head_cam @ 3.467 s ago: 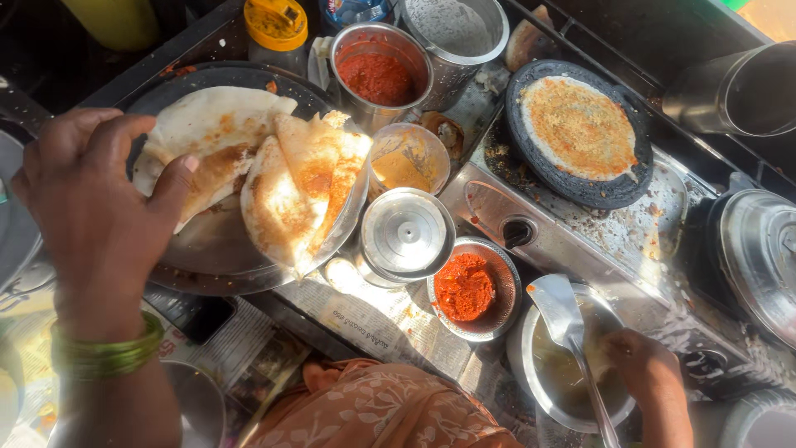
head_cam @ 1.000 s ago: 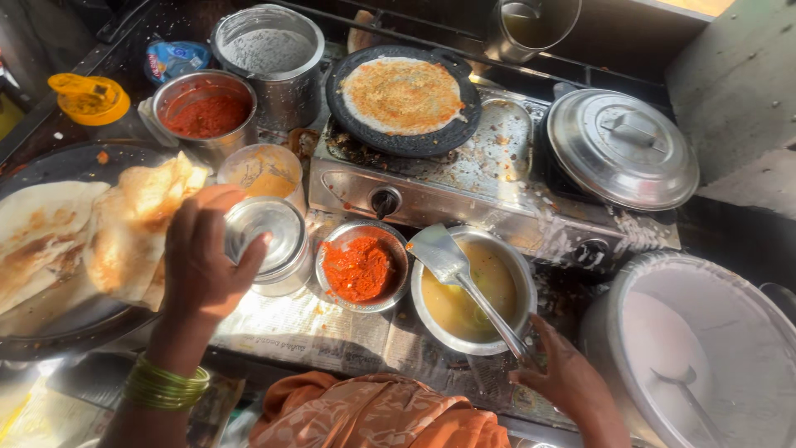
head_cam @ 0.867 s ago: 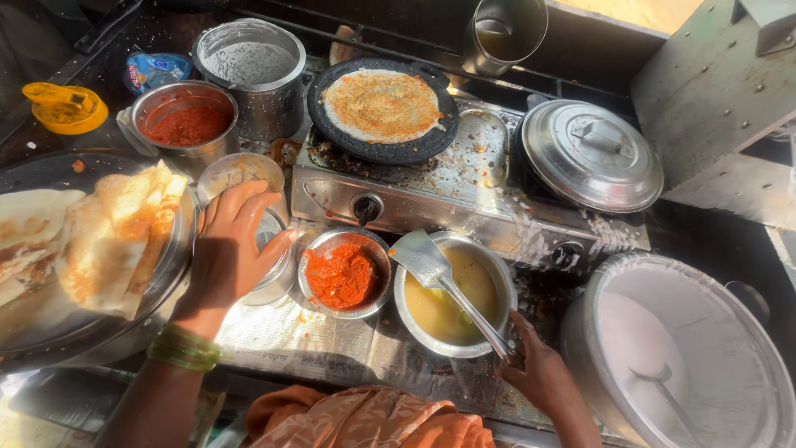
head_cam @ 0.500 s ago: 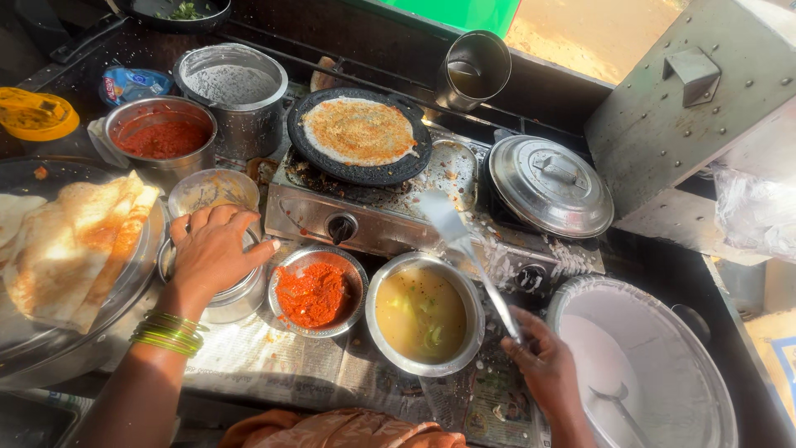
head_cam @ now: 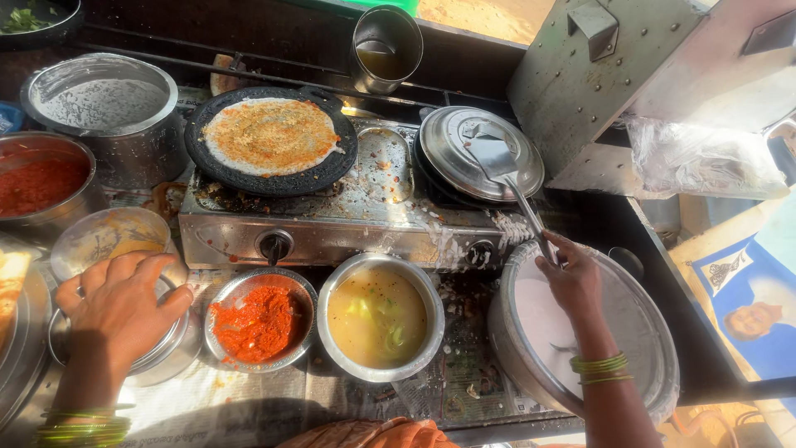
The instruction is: The person prepares and cooks dosas on a flat griddle in a street food stall. They scoop batter from a large container, spread it in a circular motion on the hot pan, add oil and a red filling, and cover it with a lid. The cooked dosas are flipped, removed, and stacked on a metal plate.
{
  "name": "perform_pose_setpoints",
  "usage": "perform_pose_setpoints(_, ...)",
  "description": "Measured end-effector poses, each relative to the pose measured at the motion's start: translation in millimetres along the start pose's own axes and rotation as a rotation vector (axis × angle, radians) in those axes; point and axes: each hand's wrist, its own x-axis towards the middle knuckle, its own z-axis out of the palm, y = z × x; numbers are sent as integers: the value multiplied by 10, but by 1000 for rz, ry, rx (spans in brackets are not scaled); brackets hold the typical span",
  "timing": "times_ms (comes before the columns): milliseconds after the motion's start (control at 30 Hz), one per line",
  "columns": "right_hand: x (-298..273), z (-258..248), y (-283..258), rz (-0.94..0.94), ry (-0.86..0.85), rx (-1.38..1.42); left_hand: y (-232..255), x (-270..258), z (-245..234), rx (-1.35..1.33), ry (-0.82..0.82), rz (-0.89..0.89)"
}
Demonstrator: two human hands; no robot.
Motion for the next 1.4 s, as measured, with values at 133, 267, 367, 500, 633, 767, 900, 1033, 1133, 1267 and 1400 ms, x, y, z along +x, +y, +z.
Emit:
perform_pose_setpoints(133,-59,178,174,-67,141,38,8,-21,-40,6,54,23)
perform_pose_setpoints(267,-125,185,49,-169,320,28,80,-102,-179,-44,126,40)
perform_pose_setpoints(367,-38,-134,-207,-378,510,247,134,-139,-213,-88,122,36)
perform_pose_setpoints(500,-79,-490,-682,-317,373,201,65,-120,-257,-96,133,48)
perform_pose_setpoints(633,125,-620,-903,-134,107,-57,31,-135,-191,-123,136,56)
perform_pose_setpoints(767,163,-670,-923,2,16,-184,4,-85,-160,-108,163,80)
perform_pose_setpoints(900,-442,-280,-679,-102,-143,242,-31,-81,-96,-119,138,67)
perform_pose_setpoints(1033,-1536,610,-508,150,-466,169,-28,-50,-99,-109,173,87)
perform_pose_setpoints(1133,-1881,901,-598,239,-547,194,-12,-61,-80,-73,168,91)
perform_pose_setpoints(1267,-1397,578,-981,-179,-451,249,-20,-70,-72,-120,219,127)
perform_pose_setpoints(1400,93,102,-1221,-600,-123,-392,-46,-36,-74,-118,240,176)
